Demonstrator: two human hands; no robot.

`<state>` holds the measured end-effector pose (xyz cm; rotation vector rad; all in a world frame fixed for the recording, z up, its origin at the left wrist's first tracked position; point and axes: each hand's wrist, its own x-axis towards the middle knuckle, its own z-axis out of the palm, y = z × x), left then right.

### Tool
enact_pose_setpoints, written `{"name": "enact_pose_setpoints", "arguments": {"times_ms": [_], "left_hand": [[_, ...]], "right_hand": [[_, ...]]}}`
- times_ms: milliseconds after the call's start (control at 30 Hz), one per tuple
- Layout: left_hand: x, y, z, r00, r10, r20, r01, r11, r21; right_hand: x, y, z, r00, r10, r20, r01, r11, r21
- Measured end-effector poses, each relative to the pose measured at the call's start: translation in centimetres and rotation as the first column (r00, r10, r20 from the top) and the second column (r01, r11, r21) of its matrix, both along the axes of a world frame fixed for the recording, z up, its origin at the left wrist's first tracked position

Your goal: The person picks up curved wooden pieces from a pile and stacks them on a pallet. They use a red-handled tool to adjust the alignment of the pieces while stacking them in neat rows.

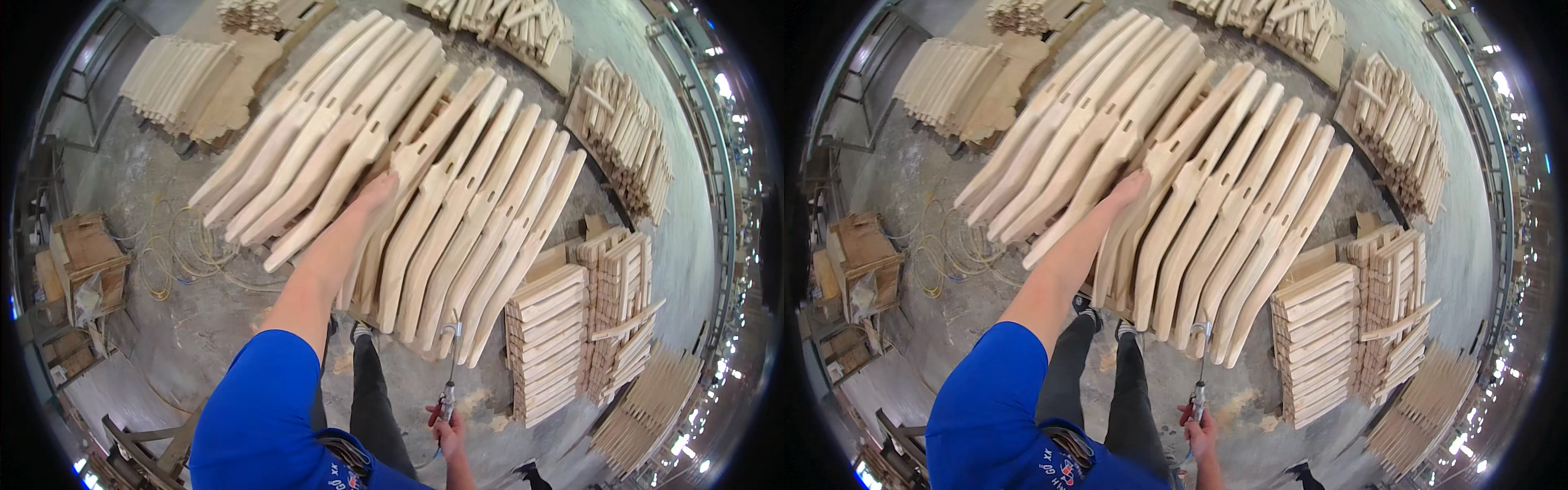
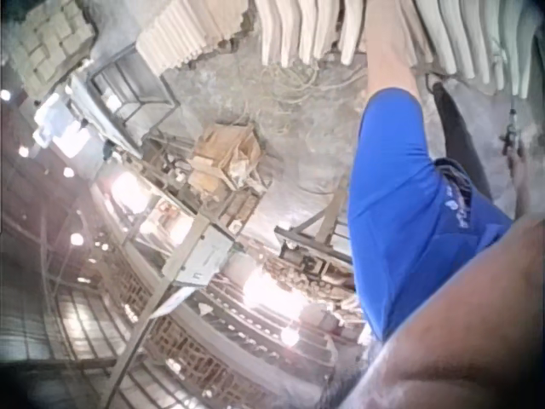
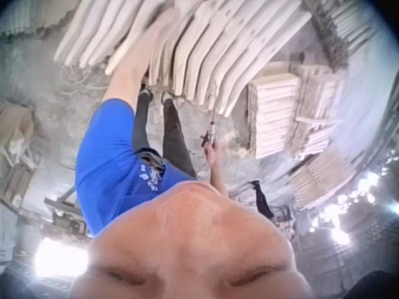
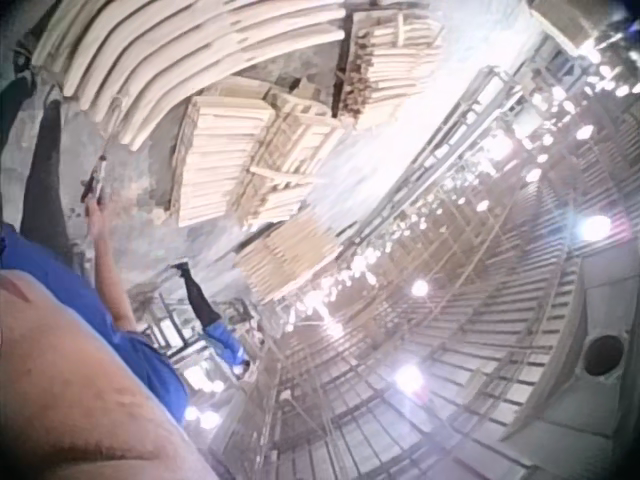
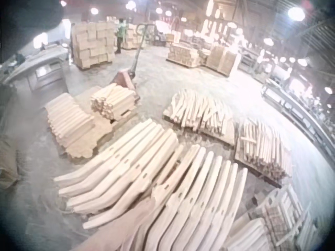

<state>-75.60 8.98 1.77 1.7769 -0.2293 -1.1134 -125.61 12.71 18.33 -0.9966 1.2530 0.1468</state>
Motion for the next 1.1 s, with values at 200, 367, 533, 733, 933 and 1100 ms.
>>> {"name": "enact_pose_setpoints", "arguments": {"times_ms": [200,367,533,733,933,1100], "left_hand": [[-2.5,2.9,-2.9,0.976,0.082,0.2,-0.103,0.99,0.101],[-10.3,14.8,-4.9,0.869,-0.072,0.489,-0.232,0.815,0.531],[-6.4,22.1,-8.2,0.964,-0.151,0.217,0.005,0.83,0.557],[-3.7,19.8,-10.1,0.953,-0.263,0.152,0.19,0.907,0.376],[-4.2,19.7,-5.9,0.923,-0.381,0.056,0.296,0.795,0.53],[-3.3,17.8,0.1,0.817,-0.574,0.061,0.368,0.6,0.711]], "right_hand": [[4.4,2.0,-1.5,0.987,0.155,0.042,-0.156,0.987,0.042],[14.3,-0.6,-3.4,0.885,0.456,-0.093,-0.453,0.797,-0.401],[18.8,-0.6,-2.3,0.904,0.419,0.084,-0.401,0.899,-0.177],[14.8,0.8,-2.0,0.978,0.188,0.087,-0.185,0.982,-0.033],[13.3,1.0,-1.1,0.987,0.14,0.082,-0.135,0.989,-0.061],[14.5,1.4,0.1,0.985,0.095,0.142,-0.087,0.994,-0.063]]}}
